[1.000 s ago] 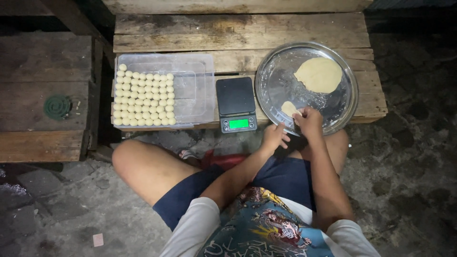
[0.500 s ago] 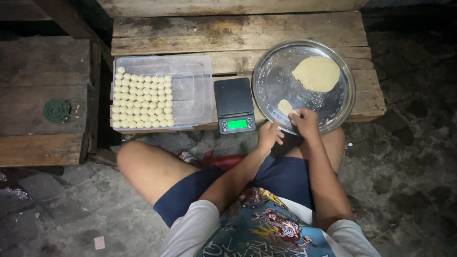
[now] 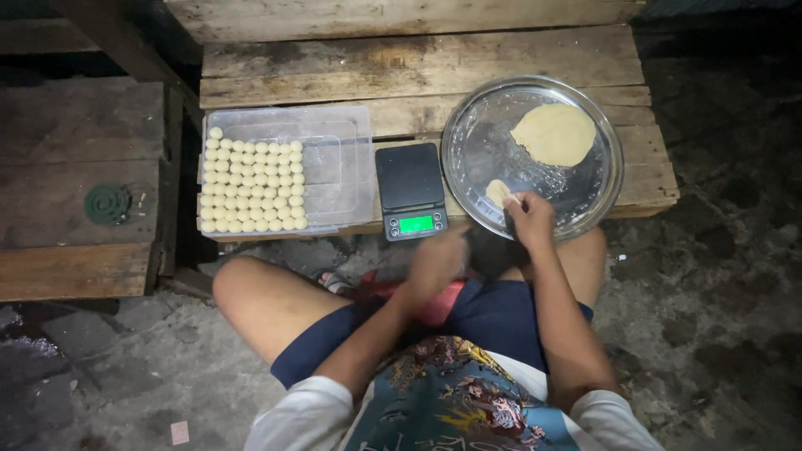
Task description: Portioning dough by weight using a digital scale and rolling the portions into small balls.
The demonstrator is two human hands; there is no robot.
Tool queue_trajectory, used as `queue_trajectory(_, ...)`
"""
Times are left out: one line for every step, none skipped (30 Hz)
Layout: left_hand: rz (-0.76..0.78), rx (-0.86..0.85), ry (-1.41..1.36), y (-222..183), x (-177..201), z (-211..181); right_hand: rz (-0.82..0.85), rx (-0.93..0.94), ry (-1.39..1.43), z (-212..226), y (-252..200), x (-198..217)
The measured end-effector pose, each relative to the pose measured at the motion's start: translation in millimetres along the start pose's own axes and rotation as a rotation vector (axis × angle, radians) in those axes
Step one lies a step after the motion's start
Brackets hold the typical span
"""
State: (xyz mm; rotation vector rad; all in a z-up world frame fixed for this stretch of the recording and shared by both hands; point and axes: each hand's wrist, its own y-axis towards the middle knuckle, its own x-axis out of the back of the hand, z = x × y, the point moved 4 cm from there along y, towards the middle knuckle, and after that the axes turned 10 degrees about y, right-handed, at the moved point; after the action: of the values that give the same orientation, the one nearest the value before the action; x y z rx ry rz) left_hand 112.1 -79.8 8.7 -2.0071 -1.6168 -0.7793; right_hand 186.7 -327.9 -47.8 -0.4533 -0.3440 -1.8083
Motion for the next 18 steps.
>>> queue_trajectory(-0.079,-0.254,0.124,12.0,-12.9,-18.9,0.015,-0.001,0.005,-2.5,1.0,0.2)
queue_trajectory(-0.159,-0.508,0.249,21.3,-27.2,-37.2,0.03,-0.001,0.011,-5.1,2.0,0.1)
queue_trajectory(-0.161,-0.508,0.246,34.3,-37.3,-46.6,0.03,0.0,0.008,-6.6,4.1,0.7)
queue_trajectory(0.061,-0.399,0.344,49.6,-55.8,-50.6,0.042,0.006,0.018,-7.8,6.2,0.4)
queue_trajectory(0.28,-0.283,0.435,62.7,-73.7,-53.7,0.057,0.013,0.025,-8.5,8.7,0.6)
queue_trajectory(0.277,-0.282,0.429,70.3,-80.9,-52.6,0.059,0.015,0.019,-10.0,8.8,4.7)
queue_trajectory(0.307,-0.281,0.505,78.4,-89.1,-50.3,0.072,0.026,-0.017,-11.0,9.9,7.7)
queue_trajectory(0.338,-0.281,0.581,86.9,-97.5,-48.3,0.085,0.037,-0.054,-12.2,11.2,10.9)
queue_trajectory(0.338,-0.279,0.58,89.8,-97.7,-49.1,0.087,0.037,-0.055,-14.1,11.6,14.9)
queue_trajectory(0.366,-0.271,0.594,92.7,-99.1,-49.2,0.11,0.016,-0.051,-17.0,12.2,18.1)
queue_trajectory(0.4,-0.258,0.609,92.3,-100.8,-47.6,0.137,-0.011,-0.045,-21.3,9.4,19.8)
queue_trajectory(0.406,-0.253,0.607,92.8,-103.8,-47.4,0.142,-0.017,-0.045,-40.9,14.8,22.7)
queue_trajectory(0.419,-0.25,0.653,94.6,-106.1,-45.9,0.172,-0.071,0.084,-61.3,21.7,23.0)
queue_trajectory(0.432,-0.247,0.699,96.0,-108.0,-44.0,0.201,-0.126,0.214,-81.4,27.9,22.7)
queue_trajectory(0.432,-0.242,0.697,93.6,-100.4,-49.3,0.206,-0.126,0.213,-60.4,18.1,28.0)
queue_trajectory(0.441,-0.237,0.718,90.9,-93.0,-54.2,0.183,-0.205,0.445,-41.6,7.8,33.3)
queue_trajectory(0.449,-0.233,0.736,88.8,-86.6,-60.6,0.157,-0.285,0.674,-22.6,-2.1,40.3)
queue_trajectory(0.447,-0.229,0.732,91.4,-94.0,-53.9,0.161,-0.285,0.67,-14.6,-3.3,41.4)
